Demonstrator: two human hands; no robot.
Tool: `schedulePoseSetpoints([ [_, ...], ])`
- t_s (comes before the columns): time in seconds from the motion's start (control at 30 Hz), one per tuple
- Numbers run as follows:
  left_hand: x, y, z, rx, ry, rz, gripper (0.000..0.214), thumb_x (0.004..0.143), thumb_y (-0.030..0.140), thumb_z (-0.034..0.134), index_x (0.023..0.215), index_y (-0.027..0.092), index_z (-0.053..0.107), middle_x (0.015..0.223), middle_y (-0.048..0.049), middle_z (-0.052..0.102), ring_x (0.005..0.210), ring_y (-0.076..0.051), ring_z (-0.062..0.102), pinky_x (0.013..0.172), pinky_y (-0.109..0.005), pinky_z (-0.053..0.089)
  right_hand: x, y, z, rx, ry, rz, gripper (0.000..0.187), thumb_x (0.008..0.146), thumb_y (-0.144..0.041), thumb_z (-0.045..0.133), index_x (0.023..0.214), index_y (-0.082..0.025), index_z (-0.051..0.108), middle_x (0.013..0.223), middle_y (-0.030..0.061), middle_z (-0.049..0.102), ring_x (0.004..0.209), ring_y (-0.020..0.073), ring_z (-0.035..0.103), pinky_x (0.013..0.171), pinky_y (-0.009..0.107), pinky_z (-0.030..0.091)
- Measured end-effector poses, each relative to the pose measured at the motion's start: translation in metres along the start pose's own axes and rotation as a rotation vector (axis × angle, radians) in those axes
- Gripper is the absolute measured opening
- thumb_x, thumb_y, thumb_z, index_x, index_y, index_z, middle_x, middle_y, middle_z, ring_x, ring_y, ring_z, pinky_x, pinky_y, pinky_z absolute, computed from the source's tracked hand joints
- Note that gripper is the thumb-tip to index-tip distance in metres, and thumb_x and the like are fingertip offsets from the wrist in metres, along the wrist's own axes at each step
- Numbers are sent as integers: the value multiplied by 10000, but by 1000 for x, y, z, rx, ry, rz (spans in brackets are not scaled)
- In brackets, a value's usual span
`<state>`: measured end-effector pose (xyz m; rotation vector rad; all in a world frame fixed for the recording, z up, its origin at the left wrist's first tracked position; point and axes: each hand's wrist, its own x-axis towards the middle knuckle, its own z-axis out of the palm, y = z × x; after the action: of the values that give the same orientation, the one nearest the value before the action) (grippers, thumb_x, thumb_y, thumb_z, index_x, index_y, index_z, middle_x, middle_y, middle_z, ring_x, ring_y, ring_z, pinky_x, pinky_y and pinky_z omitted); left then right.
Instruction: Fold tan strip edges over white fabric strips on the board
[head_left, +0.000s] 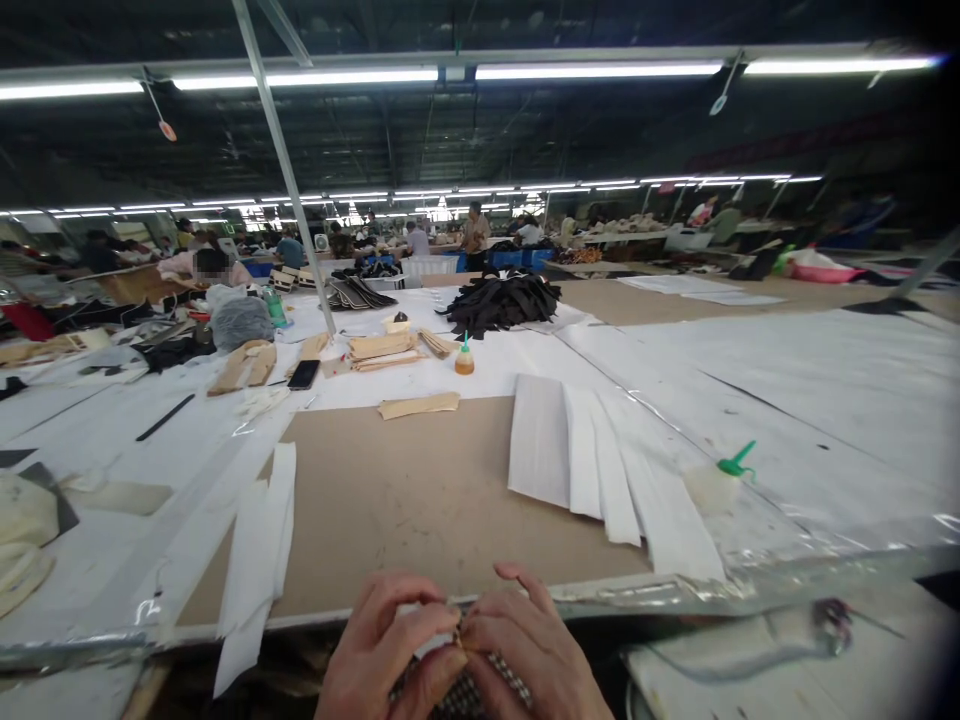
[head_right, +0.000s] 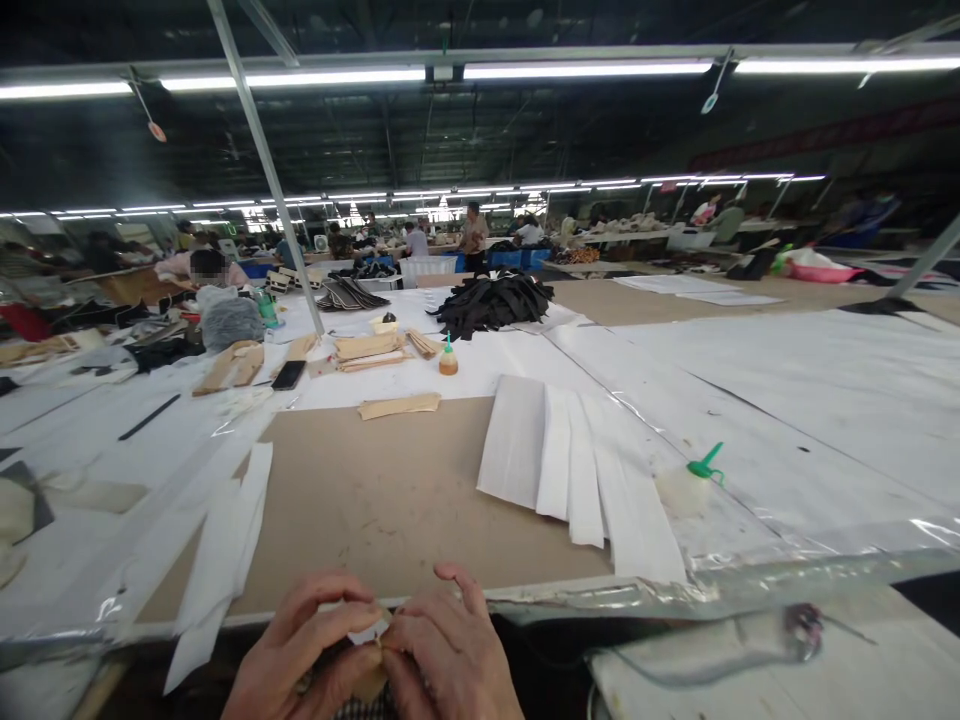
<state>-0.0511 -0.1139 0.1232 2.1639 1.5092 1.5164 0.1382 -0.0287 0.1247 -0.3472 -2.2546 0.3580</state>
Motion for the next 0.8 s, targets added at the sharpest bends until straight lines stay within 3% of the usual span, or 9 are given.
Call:
schedulePoseSetpoints([
  [0.1, 5, 0, -8, 115, -62, 137, 144, 928, 154, 655, 1046, 236, 659, 935, -48, 677, 888, -169, 655, 831, -254, 563, 4, -4, -1, -93, 1, -74, 194, 926, -46, 521, 970, -221, 591, 808, -14, 685, 730, 121, 652, 1117, 342, 331],
  [0.2, 6, 2, -10, 148, -68, 132, 62, 948, 150, 620, 940, 212, 623, 882, -42, 660, 854, -163, 642, 813, -251, 554, 5, -5, 1, -165, 1, -111, 221, 881, -11, 513, 925, -215, 586, 757, -23, 659, 684, 128, 625, 1113, 378, 319],
  [0.43, -2, 1, -1, 167, 1, 84, 172, 1008, 251, 521, 844, 224, 566, 826, -33, 620, 796, -173, 601, 787, -280, 511, 11, -5, 5, -108, -22, -117, 230, 889, -4, 489, 909, -227, 544, 761, -29, 655, 693, 135, 620, 1092, 419, 336],
  [0.53, -13, -3, 5, -60, 18, -153, 223, 1016, 334, 505, 829, 222, 554, 829, -36, 578, 806, -177, 562, 776, -278, 491, 9, -2, 6, 45, -97, -10, 149, 961, -102, 525, 986, -248, 533, 843, -19, 674, 777, 142, 643, 1074, 389, 377],
  [0.63, -19, -6, 5, -540, 111, -580, 355, 983, 503, 529, 783, 209, 538, 770, -11, 494, 719, -153, 501, 669, -250, 469, 1, 6, 4, 202, -266, 192, 36, 1018, -252, 524, 1026, -263, 557, 892, -20, 671, 845, 153, 647, 1117, 393, 351],
  [0.73, -18, -14, 0, -878, 302, -999, 438, 817, 616, 712, 787, 196, 593, 768, -4, 542, 706, -144, 531, 656, -241, 489, -8, 25, -3, 287, -423, 481, 181, 1026, -365, 525, 919, -249, 613, 885, -18, 660, 898, 169, 633, 984, 321, 442],
  [0.8, -16, -24, -4, -867, 481, -1164, 499, 674, 631, 818, 831, 187, 652, 805, -21, 620, 752, -173, 600, 694, -263, 525, -12, 43, -7, 319, -457, 657, 222, 995, -402, 565, 877, -236, 653, 887, -10, 667, 896, 183, 621, 819, 275, 463],
])
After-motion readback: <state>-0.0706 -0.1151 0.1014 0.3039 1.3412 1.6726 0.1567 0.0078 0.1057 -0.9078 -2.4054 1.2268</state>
